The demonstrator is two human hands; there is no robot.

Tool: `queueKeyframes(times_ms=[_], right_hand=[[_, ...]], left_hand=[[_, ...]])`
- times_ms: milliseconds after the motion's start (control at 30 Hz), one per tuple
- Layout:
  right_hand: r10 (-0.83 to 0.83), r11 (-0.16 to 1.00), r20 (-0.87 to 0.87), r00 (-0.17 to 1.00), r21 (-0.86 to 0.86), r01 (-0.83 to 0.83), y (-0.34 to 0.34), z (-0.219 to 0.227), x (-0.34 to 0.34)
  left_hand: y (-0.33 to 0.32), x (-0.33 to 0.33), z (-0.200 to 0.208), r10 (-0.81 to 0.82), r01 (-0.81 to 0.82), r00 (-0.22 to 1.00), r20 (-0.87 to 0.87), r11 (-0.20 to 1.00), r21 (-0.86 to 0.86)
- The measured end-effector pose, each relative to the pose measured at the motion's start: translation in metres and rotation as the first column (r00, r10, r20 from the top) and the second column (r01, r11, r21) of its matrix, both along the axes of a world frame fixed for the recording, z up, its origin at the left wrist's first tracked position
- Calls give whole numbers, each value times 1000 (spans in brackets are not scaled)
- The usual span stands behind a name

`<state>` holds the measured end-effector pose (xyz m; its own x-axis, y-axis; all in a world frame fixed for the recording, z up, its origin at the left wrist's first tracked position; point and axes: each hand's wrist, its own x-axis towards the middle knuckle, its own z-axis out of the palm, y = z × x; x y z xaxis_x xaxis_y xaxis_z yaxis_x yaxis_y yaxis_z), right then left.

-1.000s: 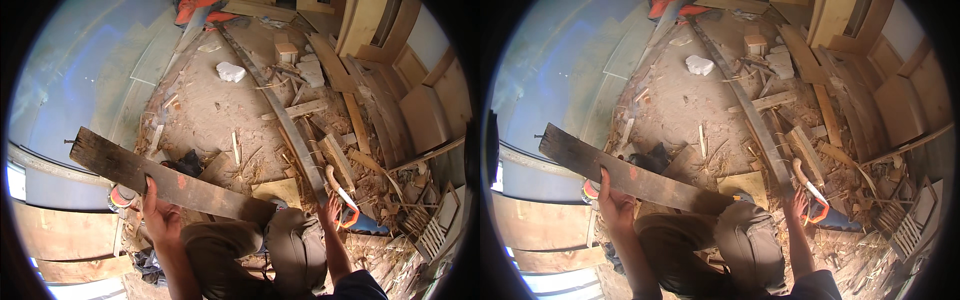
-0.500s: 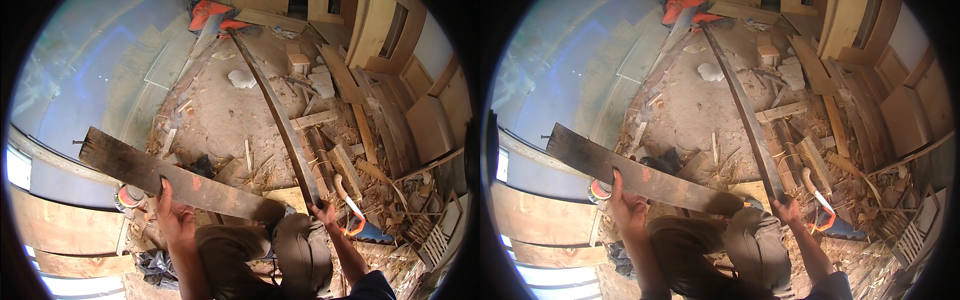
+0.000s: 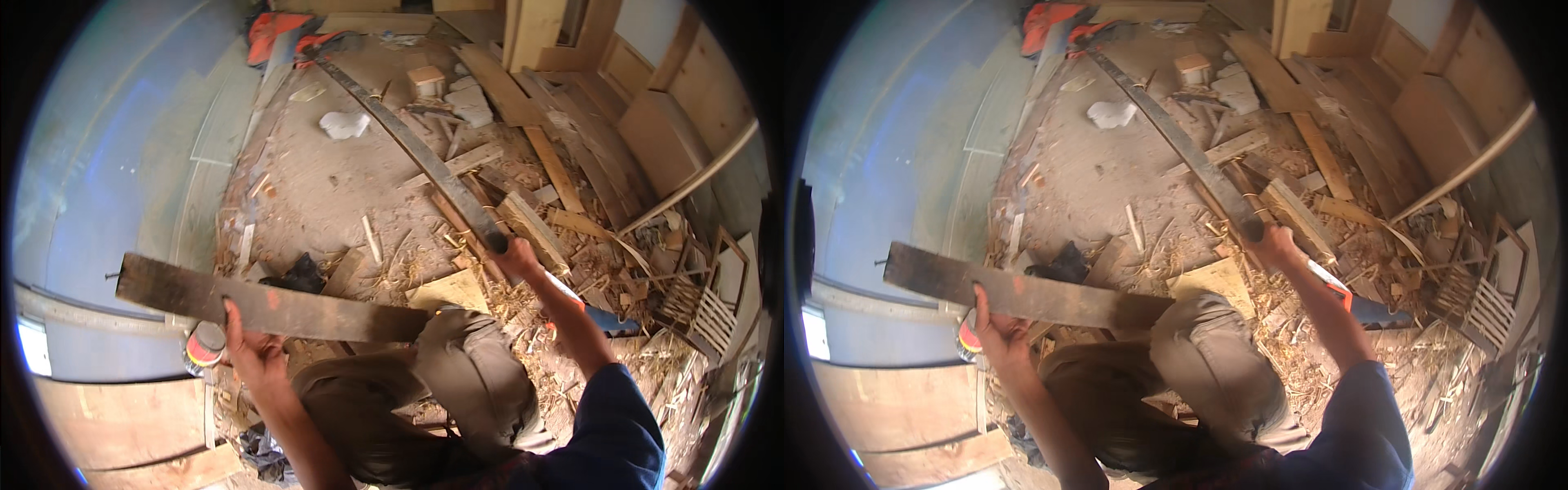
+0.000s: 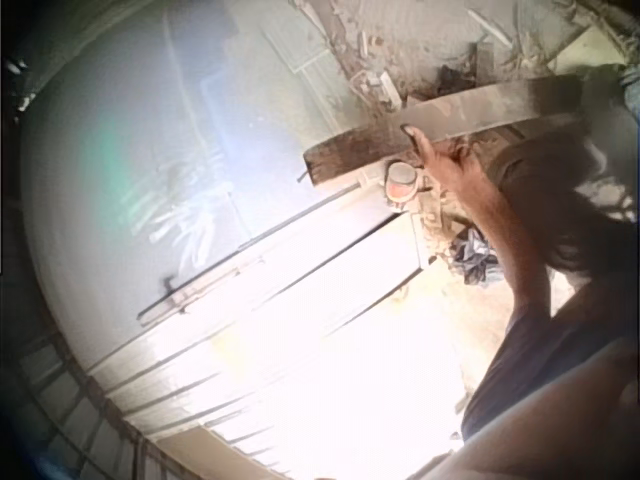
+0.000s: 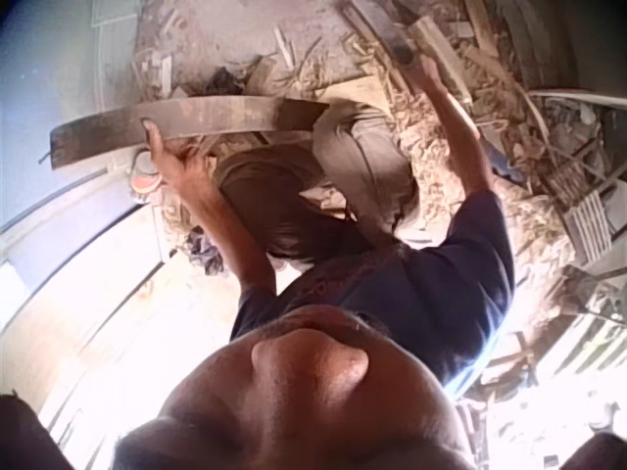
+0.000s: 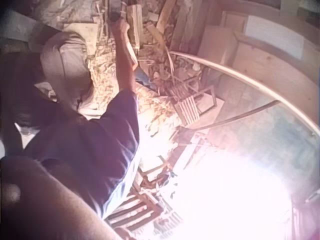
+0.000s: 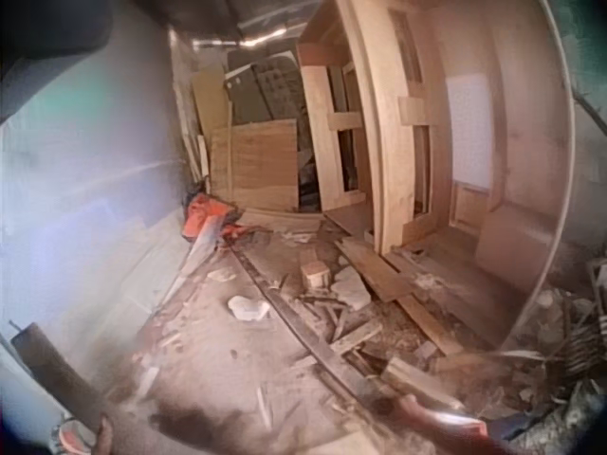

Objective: The person selects a wooden plank from a pile of debris, positions it on a makeshift support, and uses a hand saw to cut the plank into smaller pieces. The person repeatedly adjusts the wood and continues sawing until the cut is complete.

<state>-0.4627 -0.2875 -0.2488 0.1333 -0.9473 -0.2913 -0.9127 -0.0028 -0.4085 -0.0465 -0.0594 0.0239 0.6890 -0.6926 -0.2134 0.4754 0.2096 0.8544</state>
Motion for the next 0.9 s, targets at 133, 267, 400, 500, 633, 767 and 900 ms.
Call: queueKeyframes(times_ms=[133,267,400,500,633,767,900], right_hand=[[-86,996,-65,994,15,87,-73,4,-178],[-310,908,-424,851,-397,133,-75,-14,-207],[-216,974,-359,908,-141,176,-24,-61,-129],[-344,938,-228,911,-124,323,4,-113,-145],[-329,938,-241,913,-199,285,4,-134,-165],[-410,912,-246,878,-100,398,-20,-119,-142],[-386,917,-316,867,-31,397,-38,-114,-147]], left_hand=[[-17,-31,-1,0,1,999,-39,1000,11],[-20,-26,-4,-117,117,993,-15,993,5],[-29,-29,10,-37,37,999,2,999,30],[-35,-39,5,-91,94,994,-52,994,57],[-43,-46,-4,-136,138,990,-36,989,52],[-41,-56,5,-116,112,992,44,989,92],[-39,-50,0,-189,178,978,88,977,118]])
